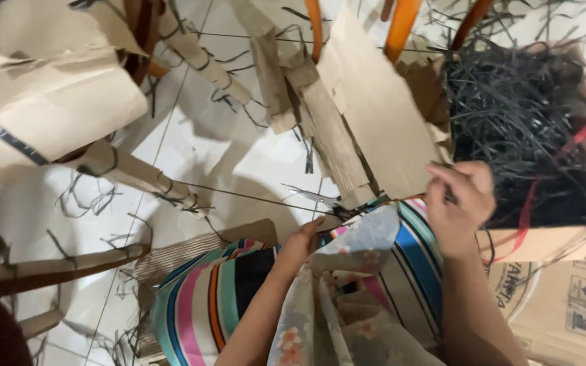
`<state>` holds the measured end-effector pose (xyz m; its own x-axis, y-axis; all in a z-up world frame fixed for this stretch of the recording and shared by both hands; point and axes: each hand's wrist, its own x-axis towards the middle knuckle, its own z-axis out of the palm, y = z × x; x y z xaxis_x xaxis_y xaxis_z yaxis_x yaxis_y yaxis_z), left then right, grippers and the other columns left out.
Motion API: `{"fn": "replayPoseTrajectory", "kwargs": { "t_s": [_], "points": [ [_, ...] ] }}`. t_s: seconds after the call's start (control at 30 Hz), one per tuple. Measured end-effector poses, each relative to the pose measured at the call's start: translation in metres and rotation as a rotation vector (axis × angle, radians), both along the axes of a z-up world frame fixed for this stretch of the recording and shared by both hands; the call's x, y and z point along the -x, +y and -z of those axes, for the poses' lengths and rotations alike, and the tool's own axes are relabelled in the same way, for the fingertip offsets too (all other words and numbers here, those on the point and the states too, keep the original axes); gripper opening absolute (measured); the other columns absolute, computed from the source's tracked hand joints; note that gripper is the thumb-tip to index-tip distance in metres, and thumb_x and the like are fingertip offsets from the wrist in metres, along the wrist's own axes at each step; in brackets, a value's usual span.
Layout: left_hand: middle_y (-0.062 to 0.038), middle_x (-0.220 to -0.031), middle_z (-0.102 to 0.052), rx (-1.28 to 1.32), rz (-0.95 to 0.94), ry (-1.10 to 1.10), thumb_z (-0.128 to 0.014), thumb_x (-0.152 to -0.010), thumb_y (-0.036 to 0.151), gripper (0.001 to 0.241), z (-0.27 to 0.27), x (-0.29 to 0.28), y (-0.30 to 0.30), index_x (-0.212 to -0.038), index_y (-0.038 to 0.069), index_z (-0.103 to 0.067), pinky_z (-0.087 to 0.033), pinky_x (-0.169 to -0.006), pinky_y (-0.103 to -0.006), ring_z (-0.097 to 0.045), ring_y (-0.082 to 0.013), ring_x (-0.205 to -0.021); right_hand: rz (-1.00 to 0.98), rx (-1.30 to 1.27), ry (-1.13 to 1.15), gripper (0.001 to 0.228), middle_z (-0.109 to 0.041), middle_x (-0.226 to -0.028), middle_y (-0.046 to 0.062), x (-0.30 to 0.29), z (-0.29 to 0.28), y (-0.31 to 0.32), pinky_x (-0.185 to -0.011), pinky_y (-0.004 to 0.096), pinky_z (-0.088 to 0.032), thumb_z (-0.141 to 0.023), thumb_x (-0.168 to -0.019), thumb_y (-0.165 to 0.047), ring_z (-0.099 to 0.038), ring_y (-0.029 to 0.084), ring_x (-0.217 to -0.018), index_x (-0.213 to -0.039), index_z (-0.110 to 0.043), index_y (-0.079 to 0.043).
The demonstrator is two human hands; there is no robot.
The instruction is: Wrap wooden furniture legs with protective paper and secure them with plastic ties
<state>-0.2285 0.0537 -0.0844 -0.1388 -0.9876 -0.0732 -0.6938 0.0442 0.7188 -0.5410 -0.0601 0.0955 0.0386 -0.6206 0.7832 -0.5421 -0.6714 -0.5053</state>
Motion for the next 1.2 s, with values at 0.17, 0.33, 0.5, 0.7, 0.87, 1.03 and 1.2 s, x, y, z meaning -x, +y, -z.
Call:
{"fn": "replayPoseTrajectory", "kwargs": {
  "t_s": [0.17,0.33,0.5,0.7,0.87,1.03,1.2],
  "points": [
    [-0.018,-0.140,-0.063,0.177,0.058,0.305,-0.046,-0.092,-0.005,0.054,-0.029,0.012,-0.008,-0.143,0.011,-0.054,-0.046,-0.102,-0.0378,-0.064,-0.0337,-0.122,0.214,0.195,-0.096,0.014,-0.055,-0.085,0.019,0.045,-0.020,0.026,-0.083,0.048,-0.044,-0.062,-0.097,0.015,-0.053,0.037,-0.083,-0.092,-0.072,0.006],
    [-0.013,-0.135,-0.065,0.220,-0.007,0.495,-0.045,-0.099,-0.003,0.040,-0.080,0.048,-0.017,-0.132,0.010,-0.063,-0.046,-0.108,-0.0382,-0.061,-0.0297,-0.129,0.496,0.206,-0.409,0.019,-0.048,-0.089,0.020,0.109,-0.029,0.050,-0.085,0.044,-0.042,-0.046,-0.071,0.021,-0.051,0.035,-0.088,-0.082,-0.055,0.008],
    [-0.010,-0.125,-0.070,0.193,-0.077,0.569,-0.049,-0.104,0.009,0.026,-0.116,0.101,-0.029,-0.120,0.008,-0.070,-0.051,-0.102,-0.0365,-0.066,-0.0244,-0.120,0.626,0.170,-0.571,0.020,-0.053,-0.089,0.010,0.168,0.012,0.063,-0.083,0.037,-0.038,-0.048,-0.081,0.014,-0.047,0.022,-0.086,-0.091,-0.058,-0.001],
    [-0.019,-0.123,-0.072,0.304,0.077,0.584,-0.058,-0.095,-0.002,0.030,-0.147,0.144,-0.043,-0.120,0.004,-0.074,-0.050,-0.101,-0.0494,-0.067,-0.0397,-0.118,0.608,-0.259,0.136,0.045,-0.033,-0.161,0.033,0.128,0.036,0.057,-0.110,0.067,-0.029,-0.083,-0.085,-0.008,-0.038,0.055,-0.141,-0.126,-0.063,-0.006],
    [-0.015,-0.128,-0.070,0.324,0.129,0.458,-0.056,-0.097,0.006,0.031,-0.149,0.156,-0.044,-0.122,0.009,-0.074,-0.049,-0.101,-0.0503,-0.066,-0.0394,-0.119,0.701,-0.407,0.435,0.057,-0.047,-0.127,0.007,0.108,0.145,0.033,-0.107,0.061,-0.028,-0.081,-0.079,-0.043,-0.043,0.034,-0.117,-0.133,-0.069,-0.031],
    [-0.017,-0.127,-0.069,0.375,0.107,0.342,-0.052,-0.100,0.009,0.029,-0.144,0.162,-0.043,-0.122,0.009,-0.071,-0.050,-0.095,-0.0544,-0.065,-0.0444,-0.113,0.269,-0.635,0.365,0.041,-0.072,-0.110,-0.012,0.089,0.130,-0.020,-0.116,0.077,-0.024,-0.073,-0.091,-0.035,-0.065,0.021,-0.117,-0.129,-0.068,-0.049],
    [-0.015,-0.124,-0.070,0.392,0.085,0.312,-0.050,-0.099,0.010,0.029,-0.146,0.165,-0.047,-0.119,0.011,-0.071,-0.051,-0.091,-0.0535,-0.067,-0.0442,-0.109,0.199,-0.923,0.455,0.060,-0.047,-0.160,-0.002,0.079,0.133,-0.052,-0.121,0.073,-0.011,-0.077,-0.081,-0.040,-0.028,0.024,-0.155,-0.137,-0.058,-0.051]
  ]
}}
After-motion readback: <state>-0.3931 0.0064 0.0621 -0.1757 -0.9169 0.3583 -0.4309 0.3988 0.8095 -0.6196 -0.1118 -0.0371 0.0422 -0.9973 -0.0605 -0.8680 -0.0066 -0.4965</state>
